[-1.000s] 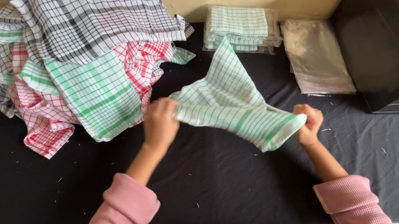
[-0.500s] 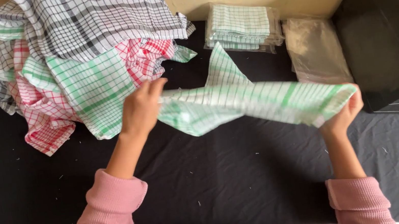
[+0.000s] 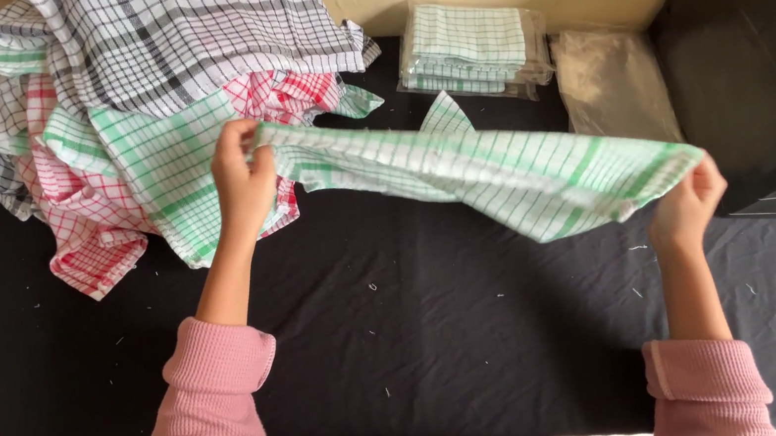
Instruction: The person folds patterned cloths by hand and places them inside clear plastic bags.
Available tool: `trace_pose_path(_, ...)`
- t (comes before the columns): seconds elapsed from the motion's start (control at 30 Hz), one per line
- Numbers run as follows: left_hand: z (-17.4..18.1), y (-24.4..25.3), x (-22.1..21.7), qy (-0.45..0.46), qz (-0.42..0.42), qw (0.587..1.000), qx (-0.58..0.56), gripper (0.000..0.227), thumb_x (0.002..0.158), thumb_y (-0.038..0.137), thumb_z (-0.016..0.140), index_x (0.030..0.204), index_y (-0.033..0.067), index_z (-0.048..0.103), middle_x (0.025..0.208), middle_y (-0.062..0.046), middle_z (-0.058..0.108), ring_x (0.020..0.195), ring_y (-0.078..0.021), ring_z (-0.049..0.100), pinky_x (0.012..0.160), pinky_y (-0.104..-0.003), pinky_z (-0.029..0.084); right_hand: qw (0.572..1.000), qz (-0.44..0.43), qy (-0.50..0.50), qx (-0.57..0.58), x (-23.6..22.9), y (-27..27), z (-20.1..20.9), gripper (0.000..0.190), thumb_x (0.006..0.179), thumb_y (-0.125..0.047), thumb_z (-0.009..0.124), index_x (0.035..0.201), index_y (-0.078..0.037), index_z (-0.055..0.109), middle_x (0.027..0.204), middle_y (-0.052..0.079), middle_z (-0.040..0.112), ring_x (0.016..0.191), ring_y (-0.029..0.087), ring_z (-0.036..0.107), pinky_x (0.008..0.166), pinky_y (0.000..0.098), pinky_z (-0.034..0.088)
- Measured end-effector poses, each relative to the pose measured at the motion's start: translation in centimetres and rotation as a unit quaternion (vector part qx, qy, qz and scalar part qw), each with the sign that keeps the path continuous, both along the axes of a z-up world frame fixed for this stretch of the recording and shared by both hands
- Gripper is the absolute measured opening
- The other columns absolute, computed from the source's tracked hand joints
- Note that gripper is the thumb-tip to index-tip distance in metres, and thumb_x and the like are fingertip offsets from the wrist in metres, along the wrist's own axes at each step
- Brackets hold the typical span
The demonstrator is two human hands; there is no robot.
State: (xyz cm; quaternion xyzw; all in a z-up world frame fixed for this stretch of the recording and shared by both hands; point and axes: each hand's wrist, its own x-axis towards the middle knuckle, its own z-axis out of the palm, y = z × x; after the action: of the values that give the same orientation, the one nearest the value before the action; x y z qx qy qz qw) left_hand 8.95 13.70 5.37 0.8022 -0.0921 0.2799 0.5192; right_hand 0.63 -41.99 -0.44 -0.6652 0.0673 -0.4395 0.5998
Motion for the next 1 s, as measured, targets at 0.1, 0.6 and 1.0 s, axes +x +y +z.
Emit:
trace_pose_path(0.1,-0.9,-0.7,-0.1,0.096,-0.031,0.994,-0.036,0.019,0.1,0.004,0.046,0.119,0.0044,0.048,0.102,-0.011,0.062,0.057,-0.0114,0.044,0.047,-0.029,0.036,0.986,0.064,0.143,-0.048,1.1,-0.6,-2.4,0.024,0.098,-0.001,0.058,0.078,-0.016,0.057,0.079,-0.014,0.047,0.079,0.0,0.038,0.065,0.0199,0.03)
trace_pose_path(0.6,4.7,1.7,-3.0,0.373,-0.608,0.647,0.268,0.074,0.064,0.02,0.096,0.132,0.012,0.068,0.12,-0.014,0.075,0.113,-0.0241,0.064,0.101,-0.043,0.05,0.673,0.687,0.26,-0.088,0.0,-2.2,-1.1,0.067,0.075,-0.057,0.083,0.099,0.005,0.08,0.104,0.019,0.078,0.094,0.023,0.071,0.08,0.0411,0.057)
trace_pose_path(1.0,-9.8,-10.5,6.4,0.311,-0.226,0.857,0.342,0.066,0.069,0.074,0.076,0.104,0.0182,0.079,0.097,0.001,0.079,0.102,-0.0252,0.074,0.084,-0.04,0.06,0.707,0.284,0.445,-0.471,4.5,9.7,-5.4,0.03,0.073,-0.043,0.086,0.093,-0.02,0.083,0.086,-0.003,0.08,0.078,0.016,0.076,0.073,0.0337,0.062)
